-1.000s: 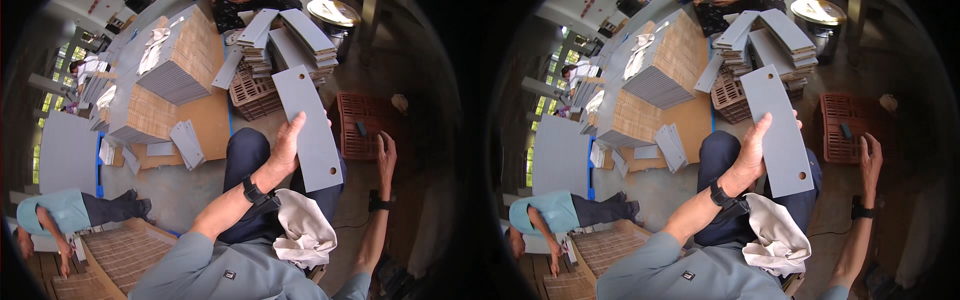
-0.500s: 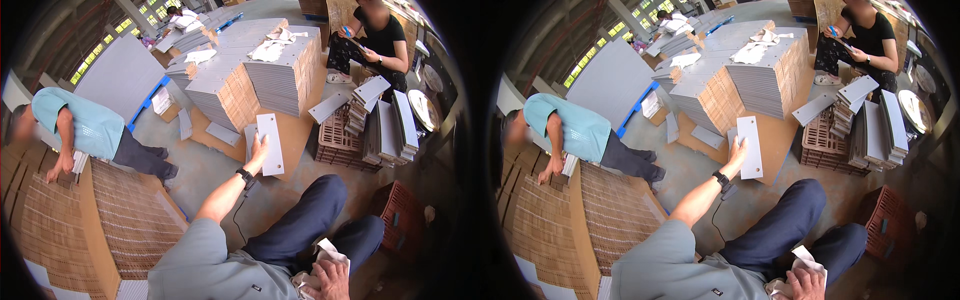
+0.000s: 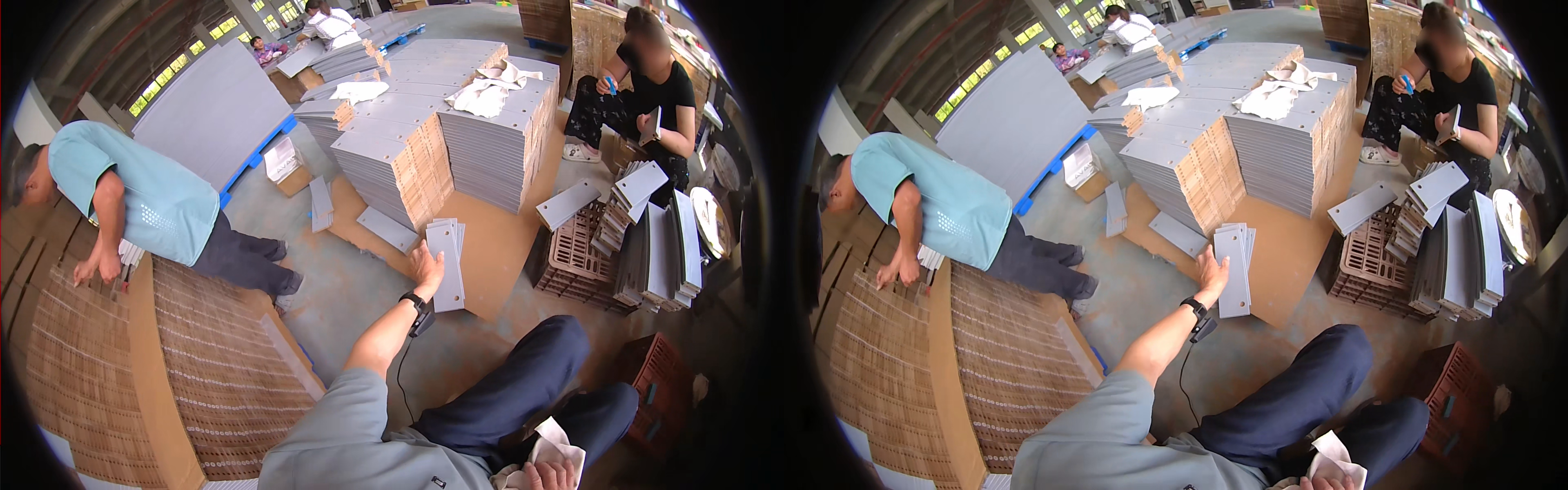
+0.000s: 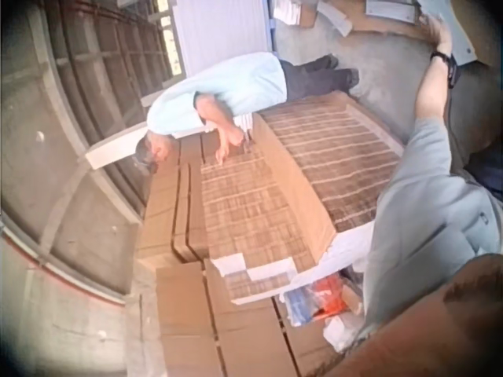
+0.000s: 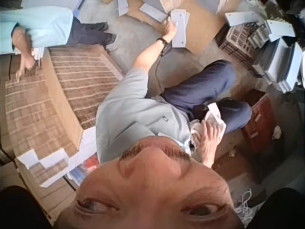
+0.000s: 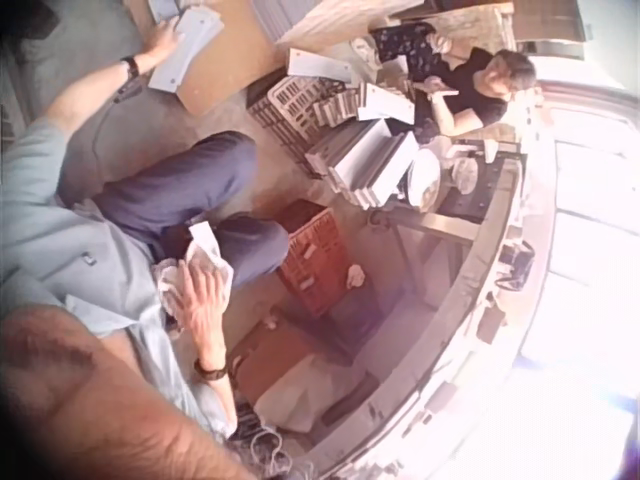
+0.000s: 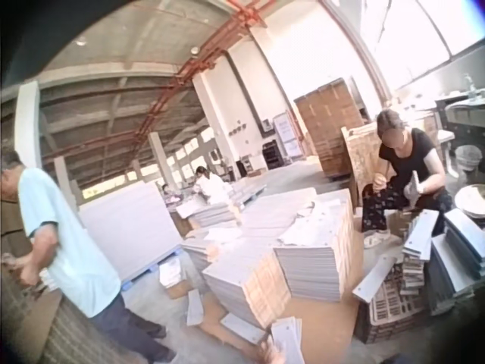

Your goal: Clean and inspect grey furniture panels using a cloth and a sanding block.

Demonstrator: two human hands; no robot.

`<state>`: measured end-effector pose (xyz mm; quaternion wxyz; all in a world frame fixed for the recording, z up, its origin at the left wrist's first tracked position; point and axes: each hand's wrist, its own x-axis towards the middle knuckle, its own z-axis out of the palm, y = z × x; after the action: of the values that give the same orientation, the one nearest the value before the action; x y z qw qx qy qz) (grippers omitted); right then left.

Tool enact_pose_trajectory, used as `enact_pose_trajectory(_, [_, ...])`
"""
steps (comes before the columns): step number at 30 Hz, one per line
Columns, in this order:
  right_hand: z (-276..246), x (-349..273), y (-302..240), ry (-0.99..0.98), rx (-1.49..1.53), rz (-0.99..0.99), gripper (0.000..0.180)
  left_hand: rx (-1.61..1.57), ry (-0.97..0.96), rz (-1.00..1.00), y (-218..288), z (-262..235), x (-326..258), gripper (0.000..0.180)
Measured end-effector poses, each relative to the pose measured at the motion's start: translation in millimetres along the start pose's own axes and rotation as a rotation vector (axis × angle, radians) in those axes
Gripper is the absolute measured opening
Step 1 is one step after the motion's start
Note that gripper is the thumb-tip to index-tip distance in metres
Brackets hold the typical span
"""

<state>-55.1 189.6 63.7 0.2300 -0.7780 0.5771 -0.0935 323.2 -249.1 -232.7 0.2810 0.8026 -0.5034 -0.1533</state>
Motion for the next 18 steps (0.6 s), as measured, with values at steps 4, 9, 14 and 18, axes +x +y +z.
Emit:
enact_pose_trajectory(4, [41.2,-30.2,19.0,0.134,-0.095,-0.058,0.05,-0.301,-0.107,0.29,67.8,-13.3,-18.2,0.069])
enact_pose_trajectory(9, [19.2,-36.7,23.8,0.305,0.184,0.269,0.031,-0.701,-0.415,0.498,192.3,-5.8,-88.4,0.062])
enact_pose_trajectory(14, [-13.9,-8.9,69.7,0.84,0.698,0.438,0.057,-0.915,-0.676,0.736,321.0,-9.1,-166.6,0.06])
enact_pose_trajectory(18, [-66.0,71.1,116.1,0.667,0.554,0.488,0.037,-0.908,-0.8,0.628,366.2,6.2,-165.3,0.068])
